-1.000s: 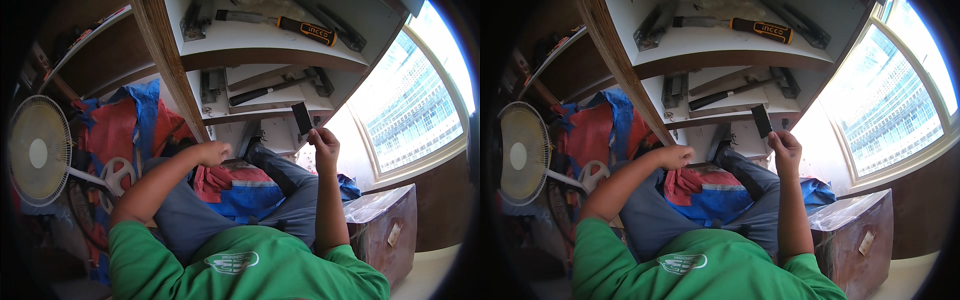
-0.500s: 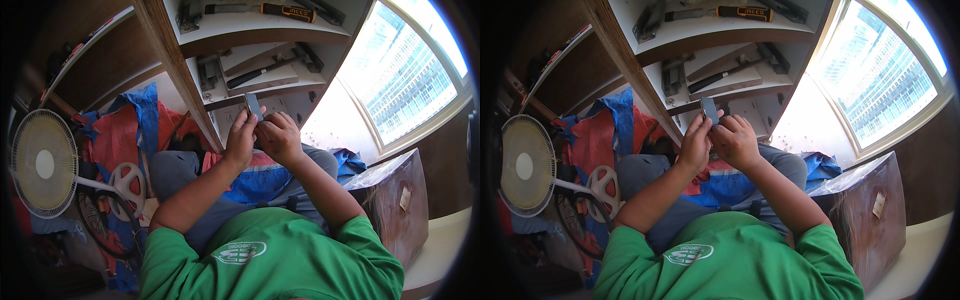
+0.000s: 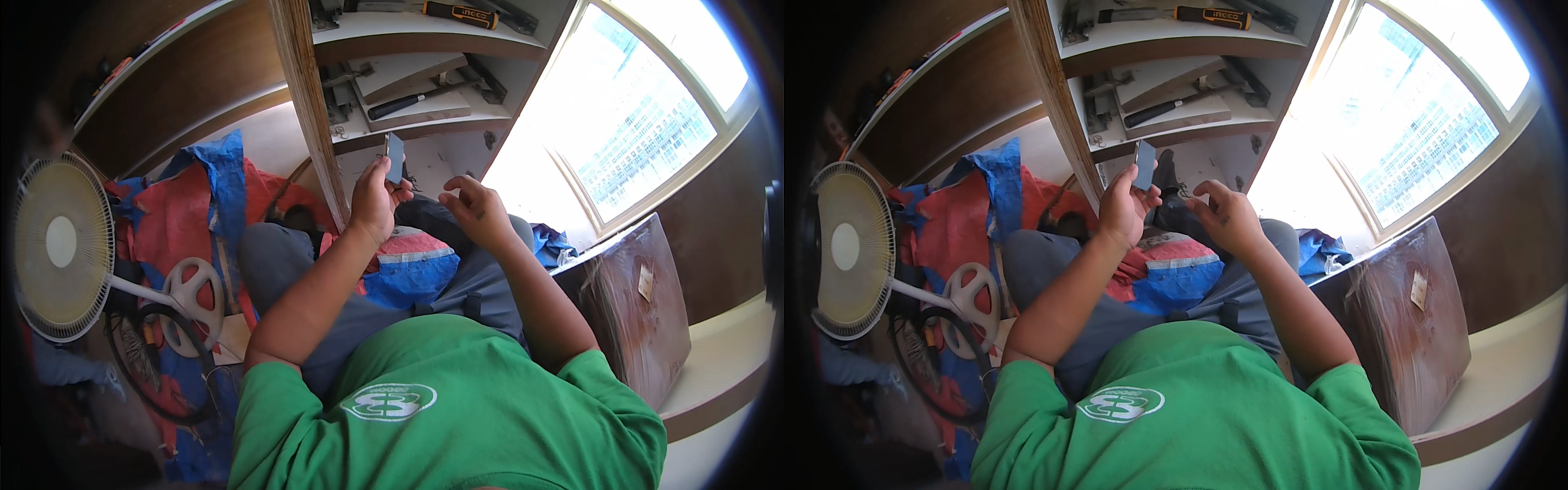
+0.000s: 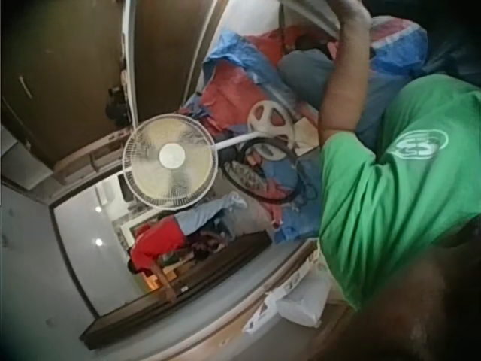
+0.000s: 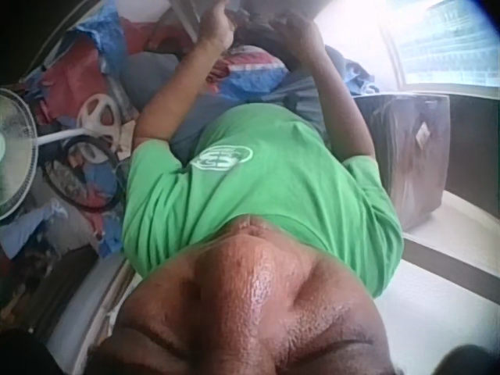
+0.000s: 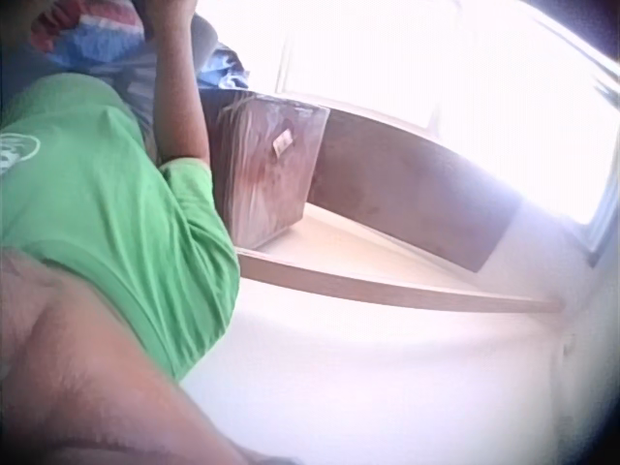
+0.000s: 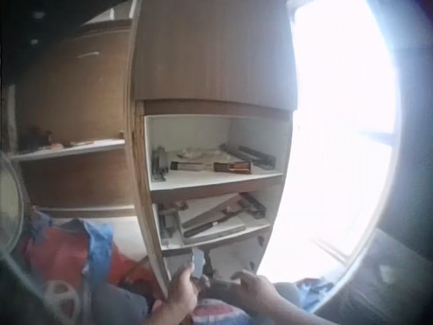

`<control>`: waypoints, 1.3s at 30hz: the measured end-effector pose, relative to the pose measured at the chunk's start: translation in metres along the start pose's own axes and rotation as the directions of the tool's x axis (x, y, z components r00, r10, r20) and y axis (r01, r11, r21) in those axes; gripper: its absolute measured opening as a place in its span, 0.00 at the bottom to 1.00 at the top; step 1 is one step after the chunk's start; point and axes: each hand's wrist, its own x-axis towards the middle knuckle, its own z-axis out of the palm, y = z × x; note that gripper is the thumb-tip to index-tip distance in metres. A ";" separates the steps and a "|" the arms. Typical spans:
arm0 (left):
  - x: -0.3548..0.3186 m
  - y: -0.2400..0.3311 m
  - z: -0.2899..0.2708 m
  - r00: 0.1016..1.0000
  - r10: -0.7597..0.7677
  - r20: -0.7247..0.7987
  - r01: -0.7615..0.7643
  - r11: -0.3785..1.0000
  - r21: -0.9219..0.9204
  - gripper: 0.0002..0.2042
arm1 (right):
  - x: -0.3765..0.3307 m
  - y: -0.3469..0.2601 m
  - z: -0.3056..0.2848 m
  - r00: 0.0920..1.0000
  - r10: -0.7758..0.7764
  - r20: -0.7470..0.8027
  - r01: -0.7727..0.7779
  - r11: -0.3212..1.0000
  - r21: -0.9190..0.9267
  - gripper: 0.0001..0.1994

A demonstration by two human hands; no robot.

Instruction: The person sits on the floor and uses a utility knife to scrape and trim the edges of a wooden cabinet. They then use a screwdriver to tighten screws on the cabinet's internal frame.

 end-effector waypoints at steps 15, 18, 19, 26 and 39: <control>-0.010 -0.001 0.001 0.607 0.579 0.544 -0.634 -0.060 0.771 0.40 | 0.009 0.010 0.004 0.986 0.114 0.118 -0.157 0.871 0.465 0.16; -0.007 -0.005 0.002 0.624 0.524 0.580 -0.618 -0.124 0.776 0.41 | 0.016 0.014 0.010 0.985 0.167 0.044 -0.164 0.824 0.543 0.17; -0.006 -0.008 0.002 0.629 0.500 0.595 -0.614 -0.150 0.775 0.41 | 0.019 0.017 0.012 0.980 0.198 0.003 -0.165 0.810 0.563 0.17; 0.013 -0.024 0.011 0.706 0.244 0.665 -0.652 -0.143 0.745 0.41 | 0.058 0.057 0.031 0.955 0.198 0.221 -0.294 0.730 0.617 0.15; 0.068 -0.037 0.005 0.972 0.015 0.234 -0.208 0.517 0.830 0.17 | 0.085 0.198 0.043 0.821 0.540 0.184 -0.541 0.636 0.551 0.10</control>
